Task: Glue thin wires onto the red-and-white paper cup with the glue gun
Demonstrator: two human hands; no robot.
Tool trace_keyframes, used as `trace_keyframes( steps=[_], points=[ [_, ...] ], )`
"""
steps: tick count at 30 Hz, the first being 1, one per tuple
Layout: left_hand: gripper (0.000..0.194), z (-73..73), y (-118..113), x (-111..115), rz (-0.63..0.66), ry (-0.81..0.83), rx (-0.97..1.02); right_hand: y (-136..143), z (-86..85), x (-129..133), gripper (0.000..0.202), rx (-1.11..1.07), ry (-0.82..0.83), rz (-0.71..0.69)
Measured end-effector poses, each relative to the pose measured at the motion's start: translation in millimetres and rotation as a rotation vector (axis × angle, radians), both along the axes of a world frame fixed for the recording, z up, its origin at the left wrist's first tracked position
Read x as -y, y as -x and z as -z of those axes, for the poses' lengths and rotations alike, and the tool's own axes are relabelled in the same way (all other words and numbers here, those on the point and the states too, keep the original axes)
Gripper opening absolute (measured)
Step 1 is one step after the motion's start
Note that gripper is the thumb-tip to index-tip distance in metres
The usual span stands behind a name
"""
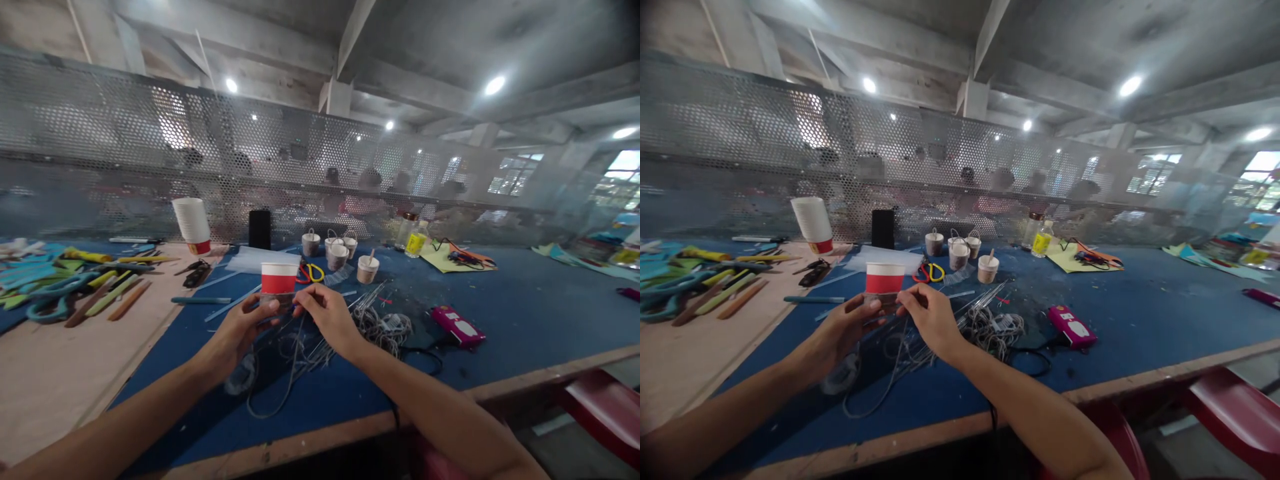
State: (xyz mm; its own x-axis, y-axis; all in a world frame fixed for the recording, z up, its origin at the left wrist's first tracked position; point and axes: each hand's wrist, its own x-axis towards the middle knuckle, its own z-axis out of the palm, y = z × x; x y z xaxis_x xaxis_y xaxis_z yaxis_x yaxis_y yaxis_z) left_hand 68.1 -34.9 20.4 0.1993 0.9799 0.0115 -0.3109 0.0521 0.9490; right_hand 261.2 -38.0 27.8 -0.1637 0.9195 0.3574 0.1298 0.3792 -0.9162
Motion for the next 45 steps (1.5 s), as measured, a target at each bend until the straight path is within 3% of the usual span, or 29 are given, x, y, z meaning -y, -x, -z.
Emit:
trace_keyframes(
  steps=[15,45],
  points=[
    [0.042,-3.2,0.1,5.0,0.078,0.014,0.002,-0.9,5.1,-4.4,0.026,0.005,-0.044,0.041],
    [0.034,5.4,2.1,2.1,0.135,0.025,0.040,-0.1,4.7,-5.2,0.025,0.086,-0.076,0.094]
  ],
)
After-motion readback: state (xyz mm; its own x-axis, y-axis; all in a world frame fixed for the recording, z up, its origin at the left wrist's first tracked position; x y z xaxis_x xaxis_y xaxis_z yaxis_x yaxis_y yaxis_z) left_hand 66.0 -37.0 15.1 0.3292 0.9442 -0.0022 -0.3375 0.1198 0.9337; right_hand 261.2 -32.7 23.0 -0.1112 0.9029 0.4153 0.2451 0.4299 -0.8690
